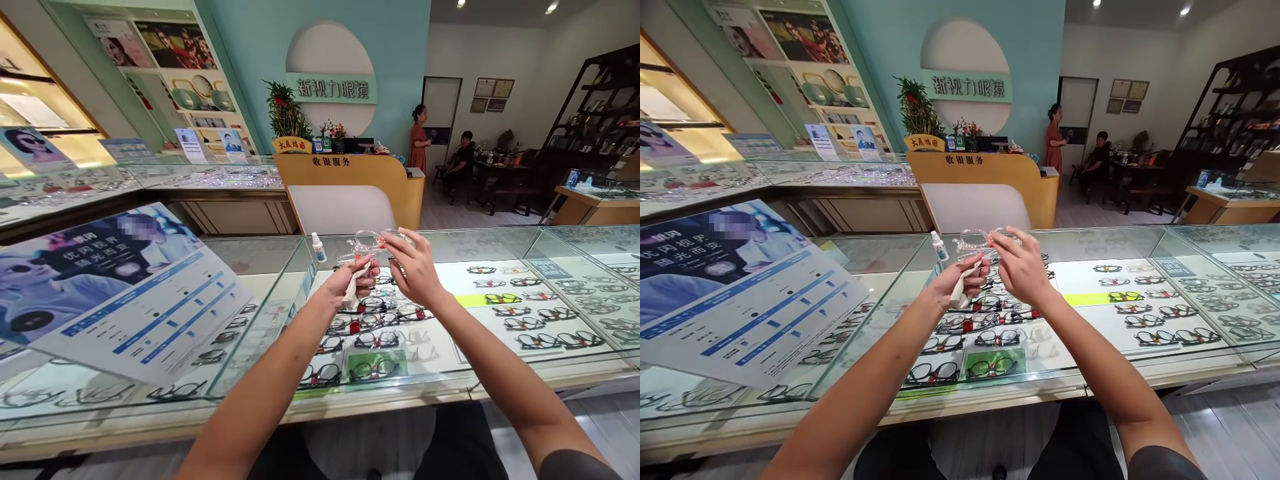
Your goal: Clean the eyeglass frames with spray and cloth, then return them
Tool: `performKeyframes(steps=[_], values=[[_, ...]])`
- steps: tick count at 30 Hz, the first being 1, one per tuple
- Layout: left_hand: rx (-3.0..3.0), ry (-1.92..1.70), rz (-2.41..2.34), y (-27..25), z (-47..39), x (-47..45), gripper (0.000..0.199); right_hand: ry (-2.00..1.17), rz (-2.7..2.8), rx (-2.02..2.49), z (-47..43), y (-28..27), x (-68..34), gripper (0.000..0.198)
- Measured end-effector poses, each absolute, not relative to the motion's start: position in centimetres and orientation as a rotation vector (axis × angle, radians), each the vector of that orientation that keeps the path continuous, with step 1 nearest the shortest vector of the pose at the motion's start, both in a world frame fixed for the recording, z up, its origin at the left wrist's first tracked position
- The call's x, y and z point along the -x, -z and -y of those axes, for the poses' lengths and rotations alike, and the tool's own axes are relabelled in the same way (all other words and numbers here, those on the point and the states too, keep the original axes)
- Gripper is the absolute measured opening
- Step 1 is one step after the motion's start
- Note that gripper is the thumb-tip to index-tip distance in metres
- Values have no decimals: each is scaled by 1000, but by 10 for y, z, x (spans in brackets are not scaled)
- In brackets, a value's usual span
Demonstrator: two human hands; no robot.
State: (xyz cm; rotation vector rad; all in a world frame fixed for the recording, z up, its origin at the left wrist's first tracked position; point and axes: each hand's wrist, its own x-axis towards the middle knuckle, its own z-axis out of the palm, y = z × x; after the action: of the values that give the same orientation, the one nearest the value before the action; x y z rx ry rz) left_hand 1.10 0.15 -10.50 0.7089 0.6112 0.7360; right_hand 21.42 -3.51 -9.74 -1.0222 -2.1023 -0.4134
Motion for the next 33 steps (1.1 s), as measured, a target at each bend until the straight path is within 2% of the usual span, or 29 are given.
performKeyframes(steps=[9,17,20,23,26,29,33], values=[[-785,-765,-610,117,2,-7,31,544,2211,937,38,123,-209,55],[-951,-929,-717,122,5,-11,42,446,2140,878,44,122,-211,48],[-1030,-1002,-745,120,7,-14,45,199,1948,880,41,120,-211,35],[-1166,-1068,-814,118,7,-16,43,-299,1783,914,36,118,-212,29],[-1433,-1155,-919,119,8,-18,39,-764,1657,890,30,117,-213,32],[-1618,-1184,-958,122,8,-19,34,-1005,1543,861,27,116,-213,39],[-1711,-1137,-974,125,5,-16,38,-1227,1423,864,27,115,-212,39]])
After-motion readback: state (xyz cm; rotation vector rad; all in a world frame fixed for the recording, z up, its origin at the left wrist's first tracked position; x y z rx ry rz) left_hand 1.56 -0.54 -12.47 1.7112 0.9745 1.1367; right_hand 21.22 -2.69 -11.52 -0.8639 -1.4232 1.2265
